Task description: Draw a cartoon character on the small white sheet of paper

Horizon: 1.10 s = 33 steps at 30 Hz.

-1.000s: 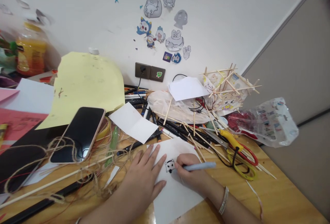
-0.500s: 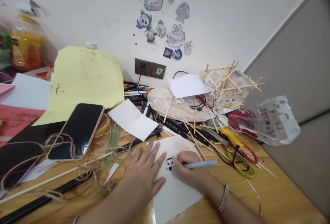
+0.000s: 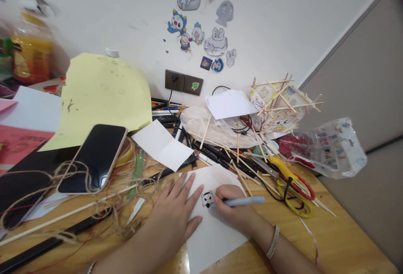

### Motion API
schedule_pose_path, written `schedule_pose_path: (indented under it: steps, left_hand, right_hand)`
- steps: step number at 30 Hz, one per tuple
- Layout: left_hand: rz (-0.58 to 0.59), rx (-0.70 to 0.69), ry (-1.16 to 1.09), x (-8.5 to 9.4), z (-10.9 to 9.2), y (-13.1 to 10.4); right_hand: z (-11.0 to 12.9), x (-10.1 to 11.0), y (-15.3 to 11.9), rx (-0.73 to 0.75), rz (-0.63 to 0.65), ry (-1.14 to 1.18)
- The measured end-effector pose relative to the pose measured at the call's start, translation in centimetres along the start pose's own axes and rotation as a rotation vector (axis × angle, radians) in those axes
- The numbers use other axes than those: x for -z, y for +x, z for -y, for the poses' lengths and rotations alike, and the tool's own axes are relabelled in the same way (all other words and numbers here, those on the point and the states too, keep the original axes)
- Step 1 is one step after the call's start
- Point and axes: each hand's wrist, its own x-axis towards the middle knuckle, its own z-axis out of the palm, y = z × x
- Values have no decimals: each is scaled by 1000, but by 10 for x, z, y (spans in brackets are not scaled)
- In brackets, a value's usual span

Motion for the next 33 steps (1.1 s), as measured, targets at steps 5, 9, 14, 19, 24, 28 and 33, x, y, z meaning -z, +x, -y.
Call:
schedule_pose_path:
  steps: [5, 9, 14, 19, 24, 28, 33]
  left_hand:
    - [31, 19, -2, 0, -1, 1]
    - [9, 7, -31, -3, 1, -1]
    - [4, 4, 5, -1, 0, 0]
    - [24, 4, 38, 3, -2, 3]
    - [14, 12, 20, 0, -2, 2]
    - [14, 20, 20, -3, -2, 1]
    - [-62, -1, 54, -5, -1, 0]
  right_hand:
    - [-2, -1, 0, 9, -22, 3]
    - [-3, -1, 0, 20, -22, -19]
    - [-1, 1, 0, 8, -32, -2]
    - [0, 1, 0, -11, -8, 4]
    - [0, 1, 0, -32, -3, 15]
    - [0, 1, 0, -28, 17, -13]
    - [-1, 0, 0, -31, -20, -32]
